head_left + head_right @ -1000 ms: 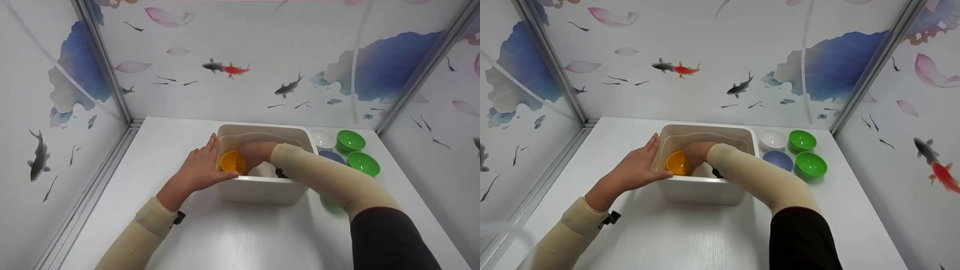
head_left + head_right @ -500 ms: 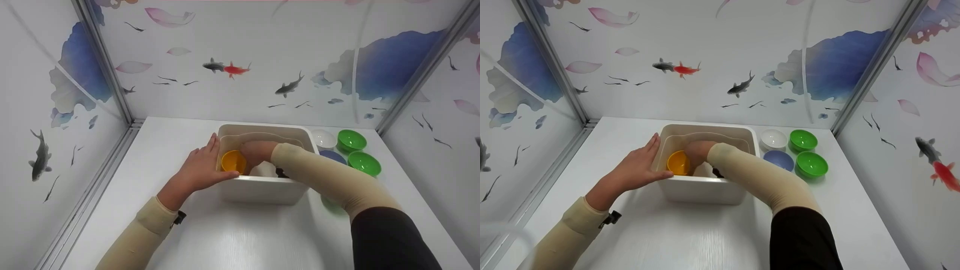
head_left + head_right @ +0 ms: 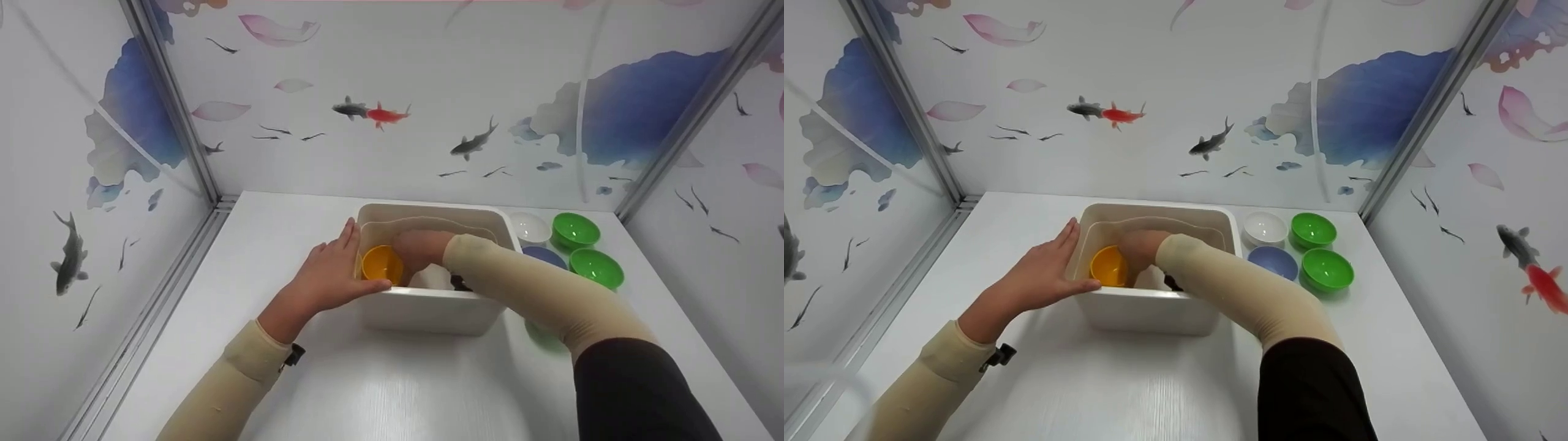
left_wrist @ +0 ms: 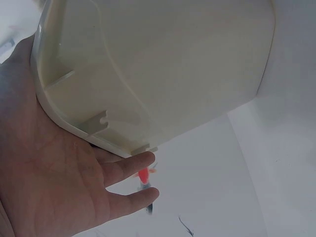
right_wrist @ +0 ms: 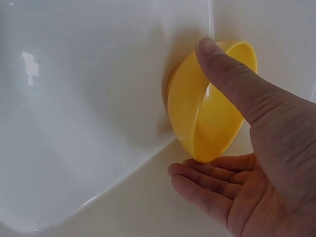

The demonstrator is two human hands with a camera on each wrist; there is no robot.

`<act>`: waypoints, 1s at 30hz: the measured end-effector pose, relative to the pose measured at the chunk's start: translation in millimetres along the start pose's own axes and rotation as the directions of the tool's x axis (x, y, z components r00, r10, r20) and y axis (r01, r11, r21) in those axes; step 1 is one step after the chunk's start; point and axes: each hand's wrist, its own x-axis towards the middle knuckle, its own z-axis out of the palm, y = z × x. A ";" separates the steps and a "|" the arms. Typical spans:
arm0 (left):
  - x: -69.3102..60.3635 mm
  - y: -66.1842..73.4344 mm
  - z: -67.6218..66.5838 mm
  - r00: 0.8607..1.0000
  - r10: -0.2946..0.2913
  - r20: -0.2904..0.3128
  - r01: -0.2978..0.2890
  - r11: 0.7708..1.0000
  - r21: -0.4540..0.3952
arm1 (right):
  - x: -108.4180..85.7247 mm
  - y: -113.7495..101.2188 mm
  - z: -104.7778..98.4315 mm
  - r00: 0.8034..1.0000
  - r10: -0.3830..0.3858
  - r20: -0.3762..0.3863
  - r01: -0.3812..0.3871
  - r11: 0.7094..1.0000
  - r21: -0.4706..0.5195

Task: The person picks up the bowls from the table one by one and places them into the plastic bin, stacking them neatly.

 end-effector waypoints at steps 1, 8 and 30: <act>0.3 -0.1 0.3 1.000 0.000 0.002 0.000 1.000 0.000 | -0.3 1.0 0.1 1.000 -0.006 -0.007 0.006 1.000 0.002; 2.2 -0.9 2.3 1.000 -0.003 0.000 0.003 1.000 0.014 | -4.0 8.4 -3.3 0.997 -0.075 -0.009 0.075 0.996 0.047; 2.6 0.5 0.8 0.999 -0.036 0.005 0.036 0.999 -0.020 | -65.2 21.8 -52.7 0.994 0.106 0.027 -0.109 0.964 0.244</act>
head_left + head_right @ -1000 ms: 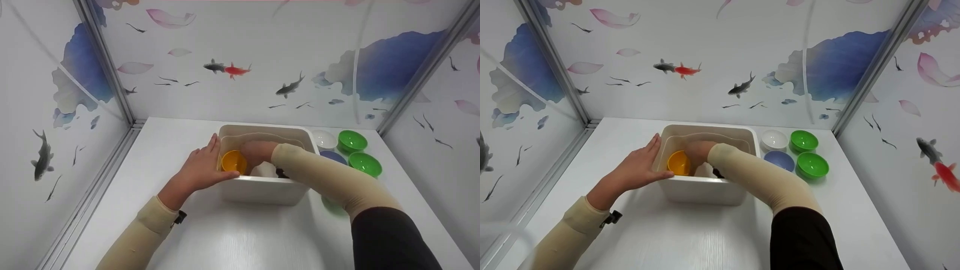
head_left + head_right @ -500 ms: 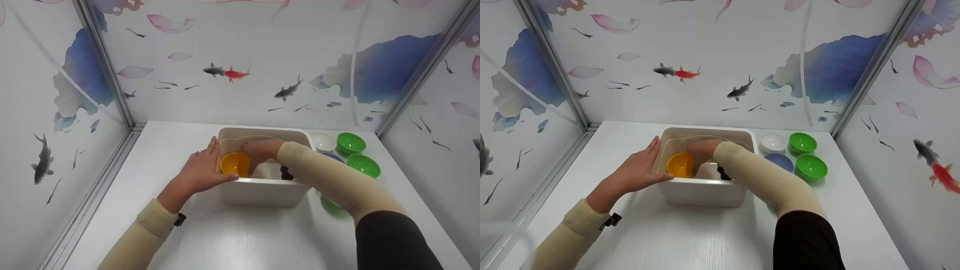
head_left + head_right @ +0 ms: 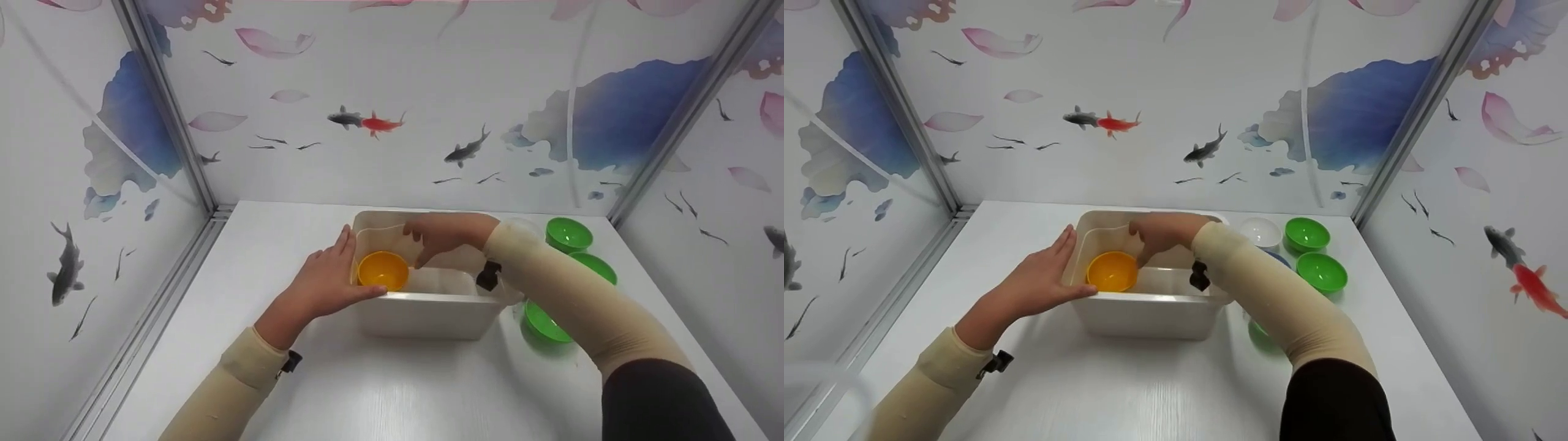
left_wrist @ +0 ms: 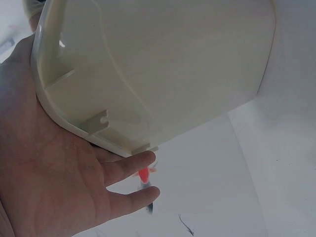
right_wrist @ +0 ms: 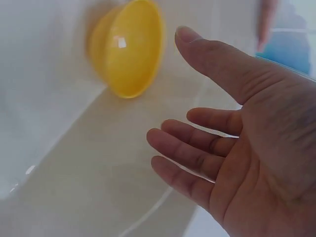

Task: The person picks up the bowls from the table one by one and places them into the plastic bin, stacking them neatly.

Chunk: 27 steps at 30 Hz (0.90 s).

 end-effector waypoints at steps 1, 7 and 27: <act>0.0 0.1 0.0 1.000 0.001 -0.001 -0.001 1.000 0.000 | -5.8 0.2 -3.4 1.000 -0.002 -0.015 0.002 1.000 0.025; 0.2 1.2 -0.8 1.000 0.005 -0.002 -0.005 1.000 0.002 | -44.1 6.3 -13.9 0.975 -0.104 -0.194 0.128 0.985 0.116; -1.3 1.5 -1.4 1.000 0.017 -0.008 -0.017 1.000 0.002 | -148.9 70.2 43.1 0.646 -0.197 -0.737 0.414 0.902 0.122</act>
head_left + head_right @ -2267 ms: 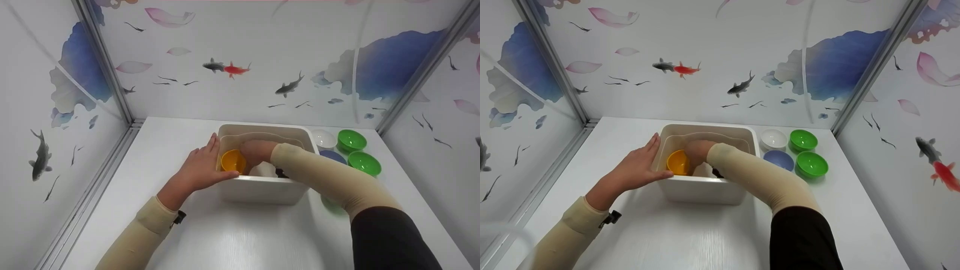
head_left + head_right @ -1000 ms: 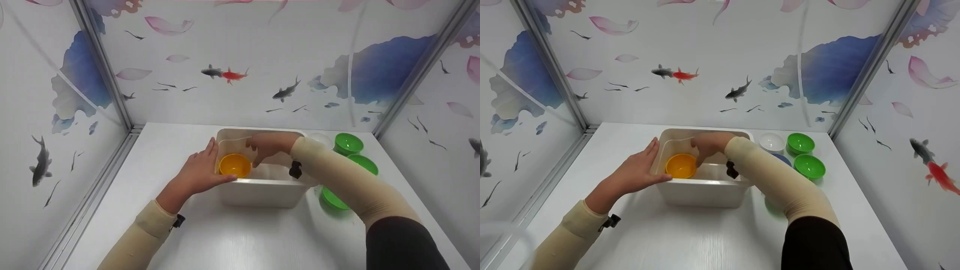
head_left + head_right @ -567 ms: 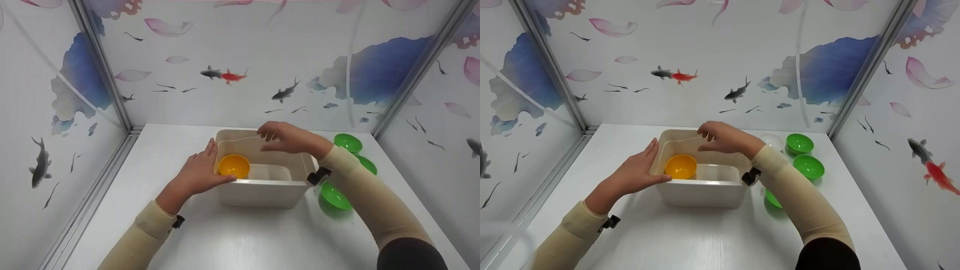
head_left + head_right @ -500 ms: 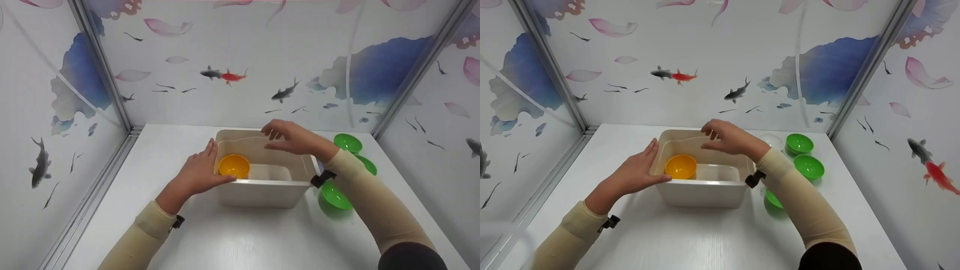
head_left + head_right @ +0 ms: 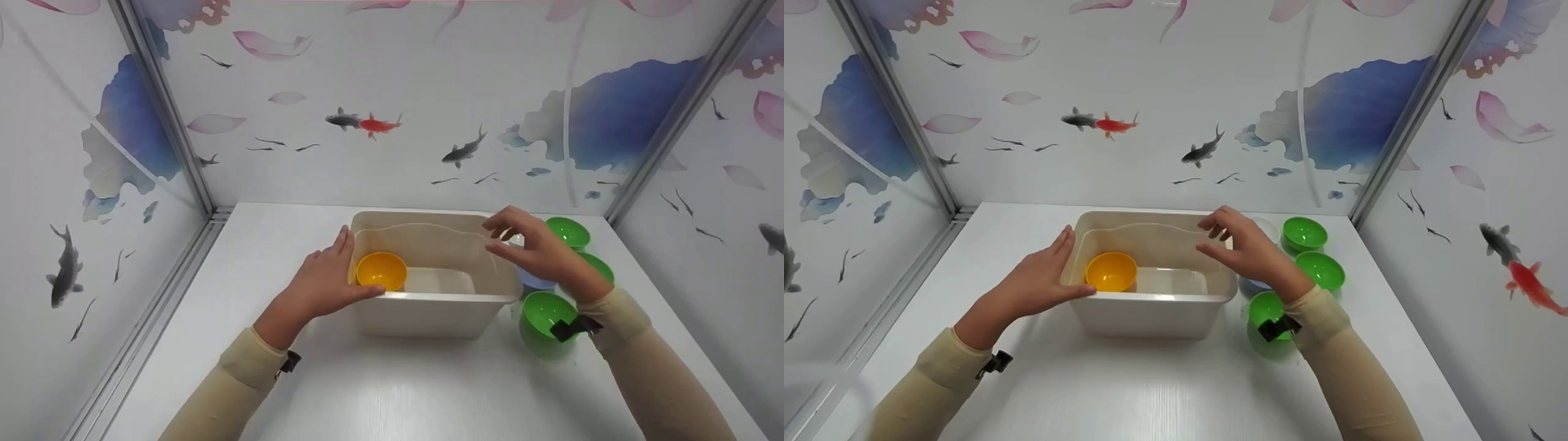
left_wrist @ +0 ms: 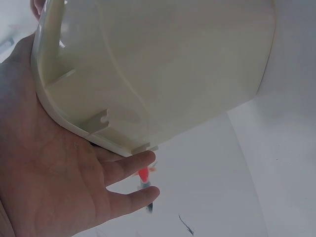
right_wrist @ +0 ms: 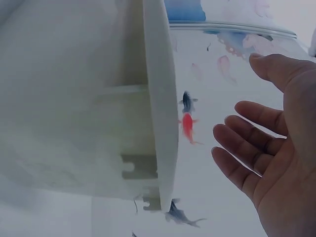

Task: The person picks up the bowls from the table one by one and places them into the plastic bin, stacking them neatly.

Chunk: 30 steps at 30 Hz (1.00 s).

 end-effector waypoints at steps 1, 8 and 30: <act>-0.1 -0.3 0.5 1.000 0.003 -0.001 -0.003 1.000 -0.002 | -5.7 0.1 -1.6 1.000 0.010 -0.010 -0.010 1.000 -0.006; 0.9 -2.2 2.7 1.000 0.007 -0.002 -0.007 1.000 0.018 | -47.6 0.5 -10.8 0.991 0.118 -0.067 -0.119 0.993 -0.010; 1.4 -2.9 2.7 1.000 -0.004 0.005 0.004 1.000 0.002 | -130.4 24.4 -14.4 0.945 0.226 -0.235 -0.258 0.959 -0.116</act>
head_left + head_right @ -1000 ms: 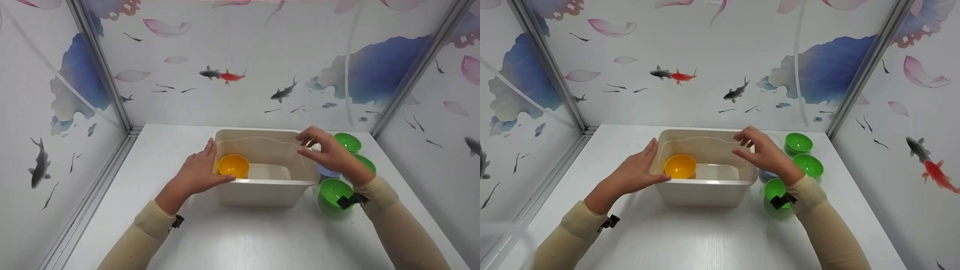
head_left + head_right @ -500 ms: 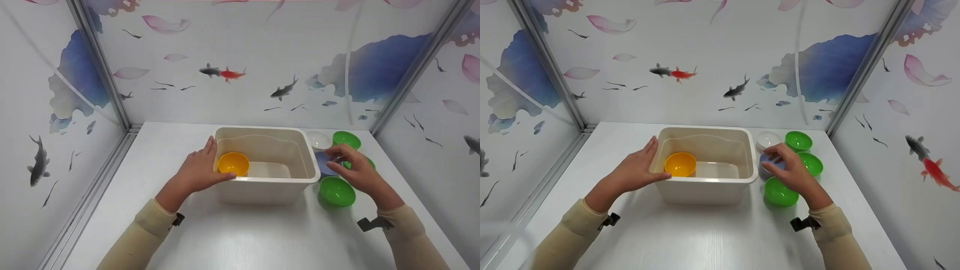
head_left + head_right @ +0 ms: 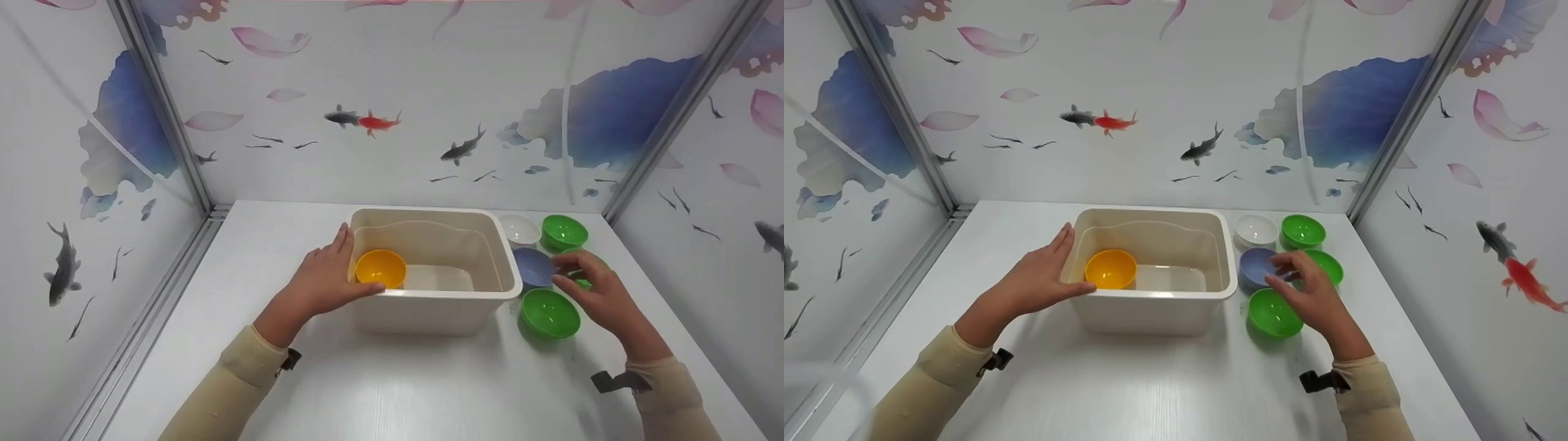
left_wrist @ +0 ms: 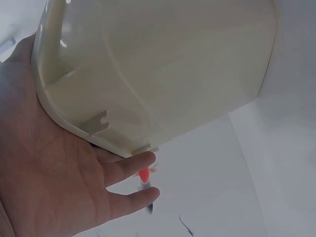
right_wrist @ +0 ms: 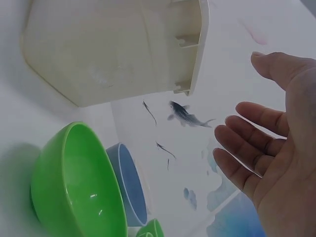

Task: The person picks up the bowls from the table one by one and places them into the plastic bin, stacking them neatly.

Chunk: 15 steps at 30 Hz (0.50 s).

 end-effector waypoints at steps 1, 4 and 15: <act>-0.1 0.1 0.1 1.000 0.000 0.000 0.000 1.000 -0.003 | -0.9 1.0 0.1 1.000 0.001 -0.003 -0.001 1.000 -0.002; -0.8 0.2 0.4 1.000 -0.005 -0.002 0.005 1.000 -0.006 | -2.6 3.6 0.8 1.000 0.002 -0.006 -0.002 1.000 -0.008; -0.7 -0.2 -0.5 1.000 0.010 -0.009 -0.010 1.000 0.002 | -15.0 21.2 7.7 0.994 0.049 0.101 -0.038 0.993 -0.111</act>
